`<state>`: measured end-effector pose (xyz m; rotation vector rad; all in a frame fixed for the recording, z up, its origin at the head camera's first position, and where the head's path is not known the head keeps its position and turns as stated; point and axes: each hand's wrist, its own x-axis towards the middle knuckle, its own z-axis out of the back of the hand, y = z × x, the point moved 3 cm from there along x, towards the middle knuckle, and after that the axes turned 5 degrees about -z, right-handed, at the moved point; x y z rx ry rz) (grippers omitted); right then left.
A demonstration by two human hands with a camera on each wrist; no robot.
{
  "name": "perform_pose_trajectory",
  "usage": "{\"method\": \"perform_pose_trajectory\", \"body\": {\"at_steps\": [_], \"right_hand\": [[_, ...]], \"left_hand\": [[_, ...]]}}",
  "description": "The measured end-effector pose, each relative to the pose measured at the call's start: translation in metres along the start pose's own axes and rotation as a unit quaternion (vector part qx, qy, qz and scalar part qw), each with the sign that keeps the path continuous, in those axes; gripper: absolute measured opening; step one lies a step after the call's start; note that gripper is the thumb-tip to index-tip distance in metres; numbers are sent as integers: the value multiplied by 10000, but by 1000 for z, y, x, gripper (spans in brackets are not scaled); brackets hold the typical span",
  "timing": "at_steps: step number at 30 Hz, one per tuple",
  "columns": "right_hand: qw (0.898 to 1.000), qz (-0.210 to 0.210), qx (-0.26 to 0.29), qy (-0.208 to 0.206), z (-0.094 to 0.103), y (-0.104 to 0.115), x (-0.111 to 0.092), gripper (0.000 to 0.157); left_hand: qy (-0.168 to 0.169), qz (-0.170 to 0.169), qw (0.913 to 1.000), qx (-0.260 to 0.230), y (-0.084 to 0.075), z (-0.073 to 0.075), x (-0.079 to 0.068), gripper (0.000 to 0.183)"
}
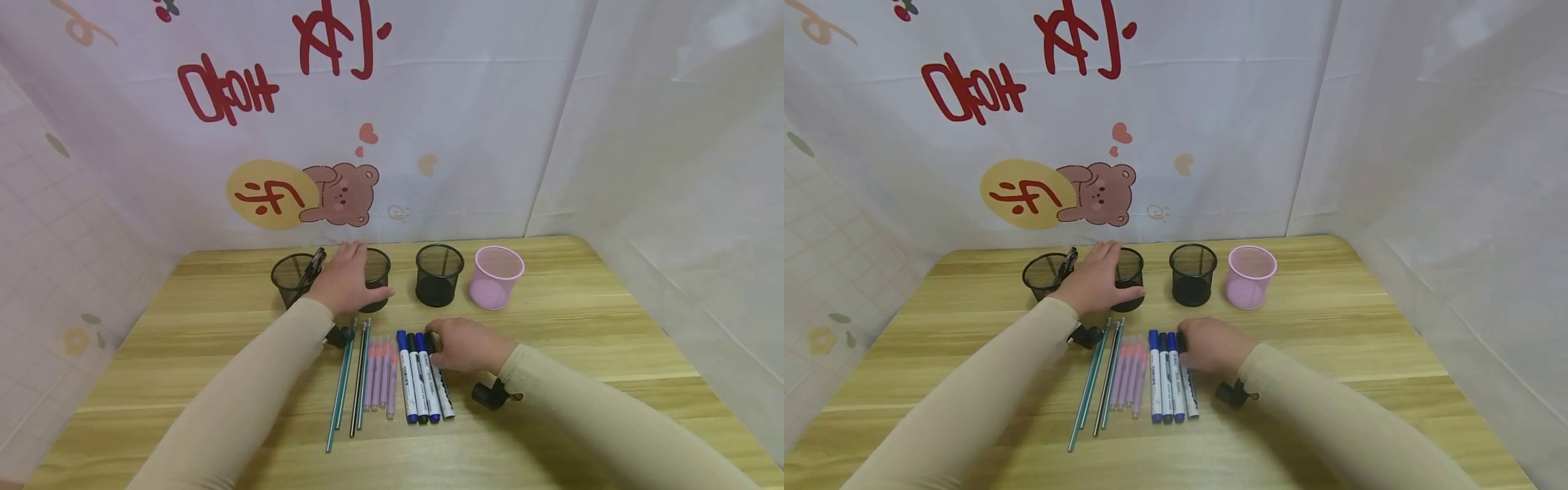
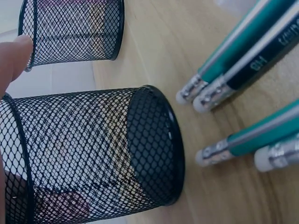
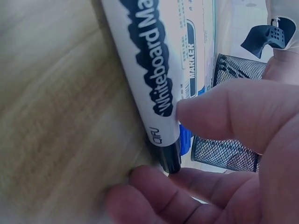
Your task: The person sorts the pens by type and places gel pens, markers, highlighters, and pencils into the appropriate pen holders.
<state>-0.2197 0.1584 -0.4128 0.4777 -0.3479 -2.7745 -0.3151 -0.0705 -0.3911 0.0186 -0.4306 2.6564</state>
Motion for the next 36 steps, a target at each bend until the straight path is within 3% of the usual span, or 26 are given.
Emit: {"method": "perform_pose_trajectory", "body": {"at_steps": [22, 36], "right_hand": [[9996, -111, 55, -264, -2, -1, 6, 46], [9986, -272, 320, -331, 2, -1, 2, 52]], "left_hand": [[-118, 75, 9998, 145, -2, -2, -1, 116], [-203, 58, 9997, 96, -1, -3, -3, 114]]}}
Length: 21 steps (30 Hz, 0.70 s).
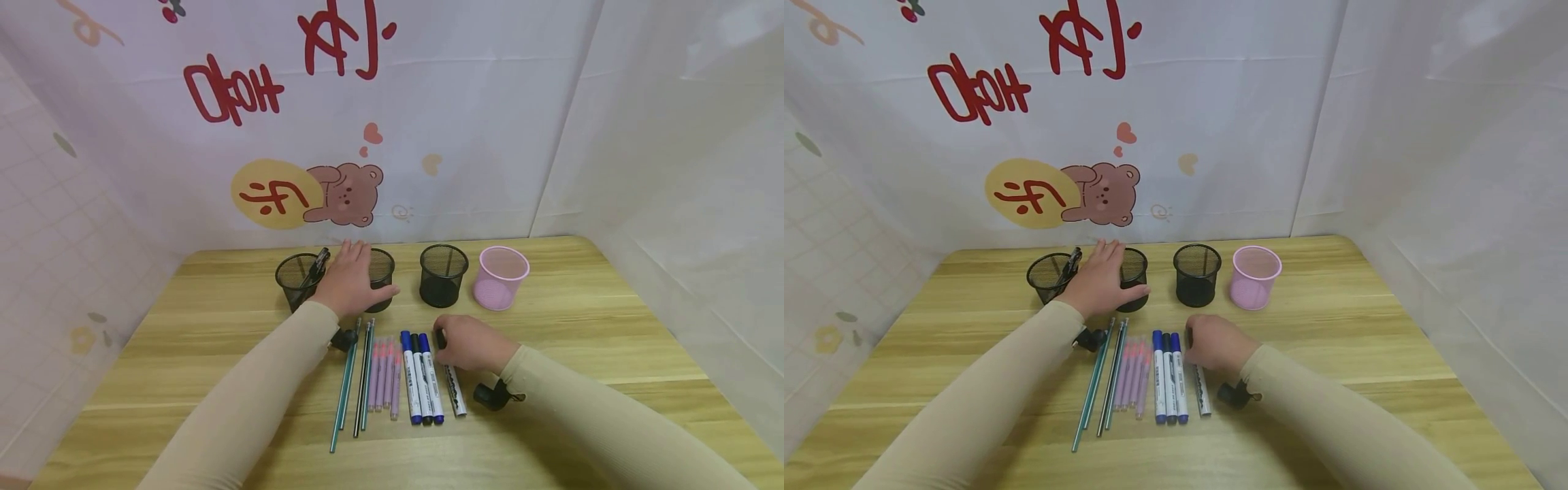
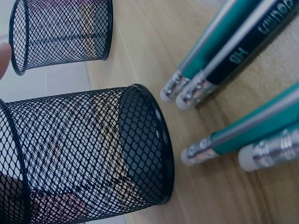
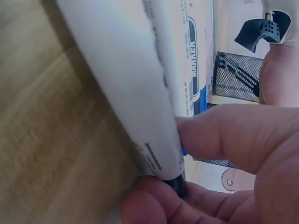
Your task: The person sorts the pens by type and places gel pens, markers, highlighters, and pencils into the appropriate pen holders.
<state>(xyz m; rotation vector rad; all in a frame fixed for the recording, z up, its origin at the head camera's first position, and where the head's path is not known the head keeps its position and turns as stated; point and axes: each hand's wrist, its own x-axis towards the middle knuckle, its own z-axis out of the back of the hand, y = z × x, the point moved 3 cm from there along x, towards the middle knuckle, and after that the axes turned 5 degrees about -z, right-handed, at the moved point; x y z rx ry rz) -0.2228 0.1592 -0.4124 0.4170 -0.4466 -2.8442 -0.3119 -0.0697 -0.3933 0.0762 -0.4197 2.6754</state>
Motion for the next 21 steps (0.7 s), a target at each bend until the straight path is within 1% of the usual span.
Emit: {"method": "perform_pose_trajectory", "body": {"at_steps": [7, 12, 18, 21], "right_hand": [[9992, -144, 370, -106, 4, -2, -1, 54], [9971, -236, 695, -177, 6, -5, 1, 53], [9953, -82, 852, -449, 7, -8, 3, 51], [9931, 34, 1025, -577, 9, -9, 4, 49]], "left_hand": [[-60, 28, 9998, -163, -1, 1, -1, 107], [-83, -7, 9999, -117, -1, 1, 0, 103], [-34, 16, 9999, -122, 0, 0, 1, 103], [-47, 15, 9999, -132, 0, -1, 1, 102]]}}
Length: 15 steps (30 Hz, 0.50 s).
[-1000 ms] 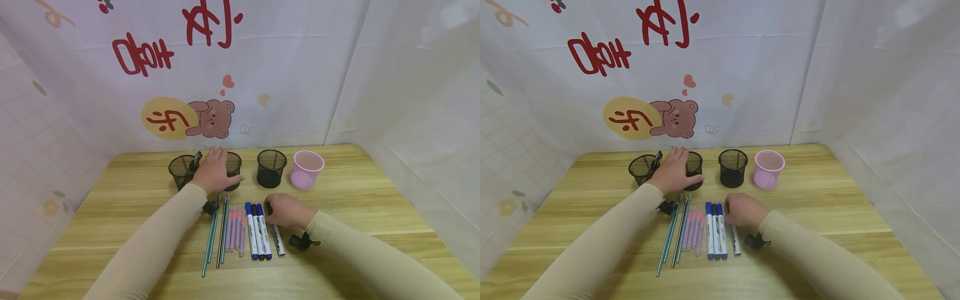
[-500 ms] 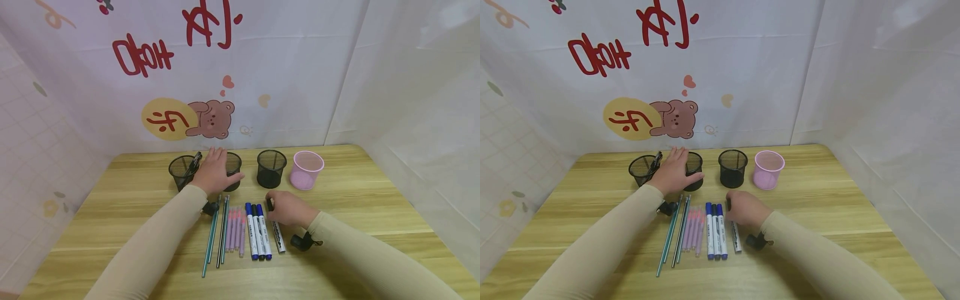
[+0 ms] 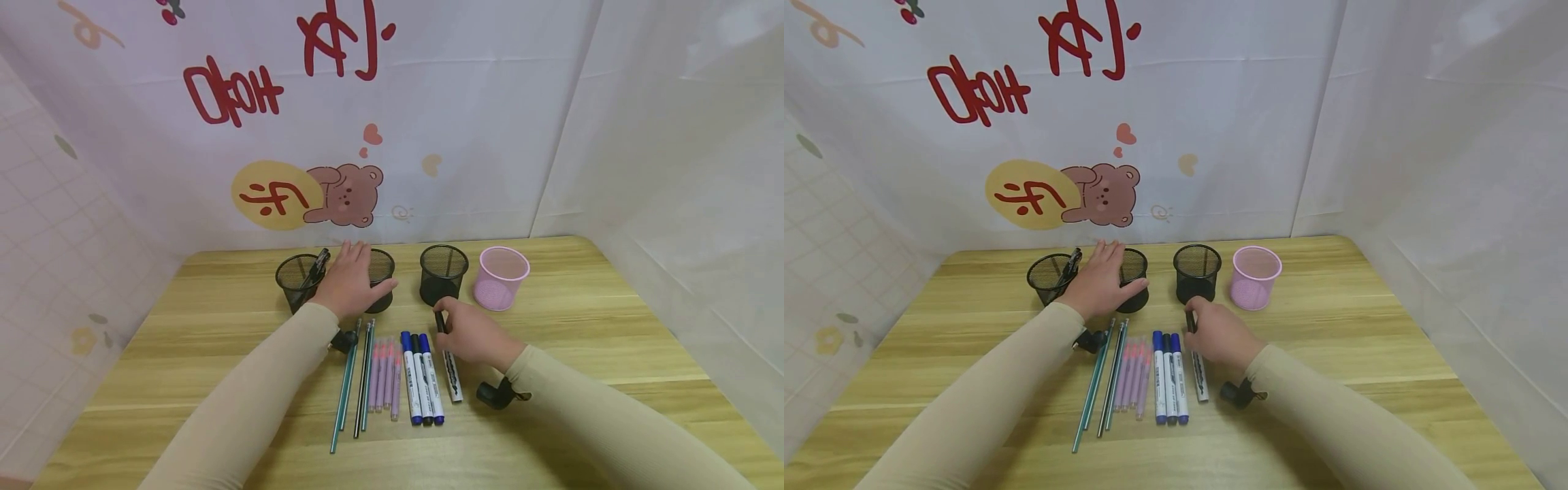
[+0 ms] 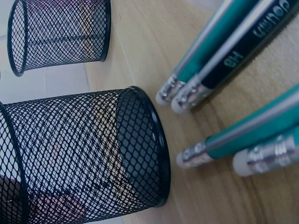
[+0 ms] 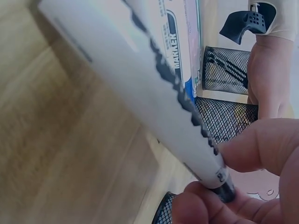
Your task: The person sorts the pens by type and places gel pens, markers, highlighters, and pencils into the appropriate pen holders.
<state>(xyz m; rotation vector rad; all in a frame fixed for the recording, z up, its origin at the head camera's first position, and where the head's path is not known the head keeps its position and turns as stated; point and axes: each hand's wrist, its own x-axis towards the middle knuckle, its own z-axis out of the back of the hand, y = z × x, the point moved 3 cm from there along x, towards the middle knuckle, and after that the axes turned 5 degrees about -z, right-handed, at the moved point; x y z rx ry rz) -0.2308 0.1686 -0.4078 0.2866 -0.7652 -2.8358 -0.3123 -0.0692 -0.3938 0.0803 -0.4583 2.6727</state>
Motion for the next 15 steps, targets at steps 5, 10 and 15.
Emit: {"method": "perform_pose_trajectory", "body": {"at_steps": [5, 10, 15], "right_hand": [[9993, 137, 307, -179, 4, 1, 0, 47], [9970, 246, 585, -441, 9, 3, 0, 48], [9926, 371, 828, -808, 15, 6, -1, 49]], "left_hand": [[-8, -20, 10000, 64, 0, 0, 0, 104], [17, -12, 10000, 58, 1, -1, 0, 105], [35, 4, 10000, 46, 2, -1, 1, 106]]}}
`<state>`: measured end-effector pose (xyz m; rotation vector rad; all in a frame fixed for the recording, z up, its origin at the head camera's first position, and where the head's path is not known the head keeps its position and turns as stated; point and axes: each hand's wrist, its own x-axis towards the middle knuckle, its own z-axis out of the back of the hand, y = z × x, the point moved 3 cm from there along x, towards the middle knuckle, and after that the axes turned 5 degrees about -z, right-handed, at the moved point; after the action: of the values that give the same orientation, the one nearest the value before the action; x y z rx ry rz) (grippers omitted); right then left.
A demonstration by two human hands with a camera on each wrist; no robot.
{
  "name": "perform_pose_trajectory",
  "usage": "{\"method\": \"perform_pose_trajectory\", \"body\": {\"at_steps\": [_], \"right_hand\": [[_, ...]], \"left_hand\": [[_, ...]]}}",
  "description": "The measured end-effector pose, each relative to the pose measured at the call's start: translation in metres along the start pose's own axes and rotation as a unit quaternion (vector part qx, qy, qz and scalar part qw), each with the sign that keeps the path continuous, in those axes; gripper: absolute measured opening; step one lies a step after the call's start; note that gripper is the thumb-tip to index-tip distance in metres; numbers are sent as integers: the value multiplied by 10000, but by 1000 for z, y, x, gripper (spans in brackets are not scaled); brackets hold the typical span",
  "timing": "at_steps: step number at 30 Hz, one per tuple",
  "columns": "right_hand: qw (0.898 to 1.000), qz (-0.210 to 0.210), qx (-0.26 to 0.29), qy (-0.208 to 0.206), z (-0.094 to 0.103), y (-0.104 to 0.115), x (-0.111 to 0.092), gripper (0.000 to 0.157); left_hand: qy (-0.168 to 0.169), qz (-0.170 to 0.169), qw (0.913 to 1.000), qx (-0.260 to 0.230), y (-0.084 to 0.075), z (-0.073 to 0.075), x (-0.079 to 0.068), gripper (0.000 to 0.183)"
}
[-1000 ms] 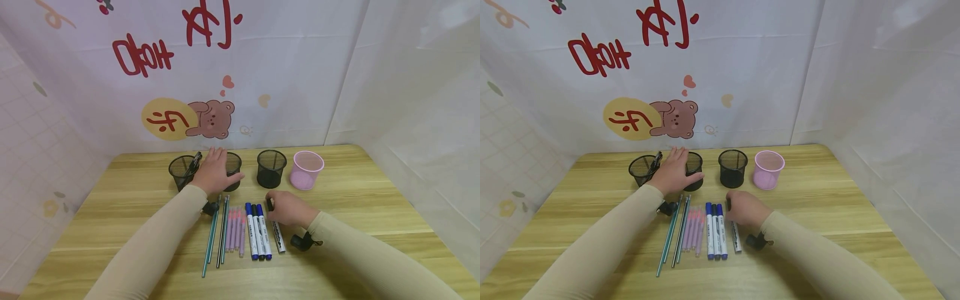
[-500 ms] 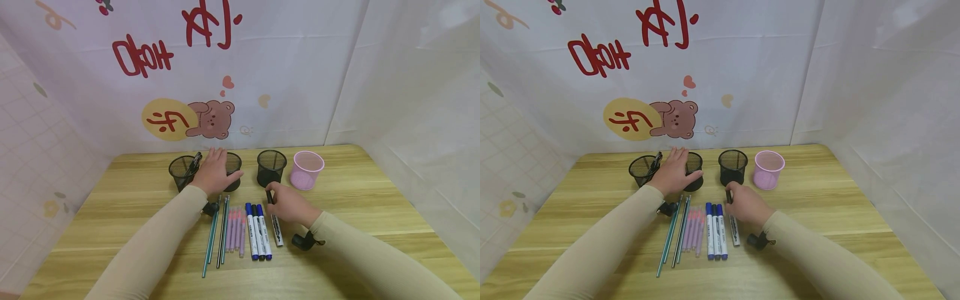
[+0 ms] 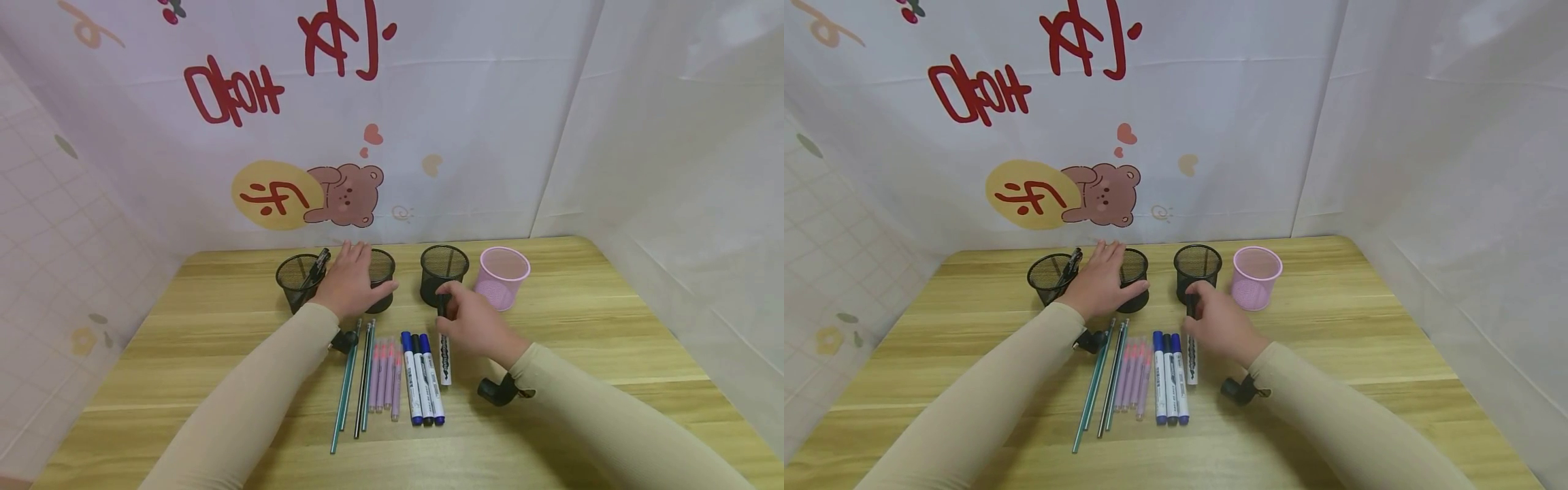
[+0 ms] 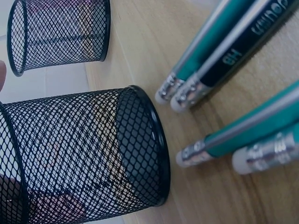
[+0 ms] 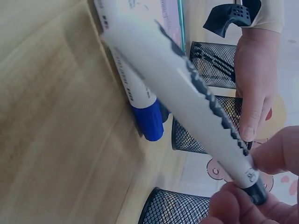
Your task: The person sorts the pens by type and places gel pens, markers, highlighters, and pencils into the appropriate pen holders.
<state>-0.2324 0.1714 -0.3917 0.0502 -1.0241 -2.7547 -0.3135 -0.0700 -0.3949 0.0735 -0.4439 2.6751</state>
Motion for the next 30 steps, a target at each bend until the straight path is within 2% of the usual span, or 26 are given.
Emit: {"method": "perform_pose_trajectory", "body": {"at_steps": [6, 11, 21, 30], "right_hand": [[9982, 300, 282, -428, 4, 1, 0, 47], [9930, 533, 761, -727, 7, 1, 1, 43], [9787, 436, 1550, -1276, 15, 8, 1, 40], [9563, 336, 2420, -1603, 17, 9, 3, 42]], "left_hand": [[11, 15, 10000, 46, 0, 0, 0, 106], [12, 10, 10000, 31, 0, 0, 0, 105], [89, 15, 10000, 10, -1, 1, 0, 105], [77, -23, 9999, 88, -1, 0, 0, 107]]}}
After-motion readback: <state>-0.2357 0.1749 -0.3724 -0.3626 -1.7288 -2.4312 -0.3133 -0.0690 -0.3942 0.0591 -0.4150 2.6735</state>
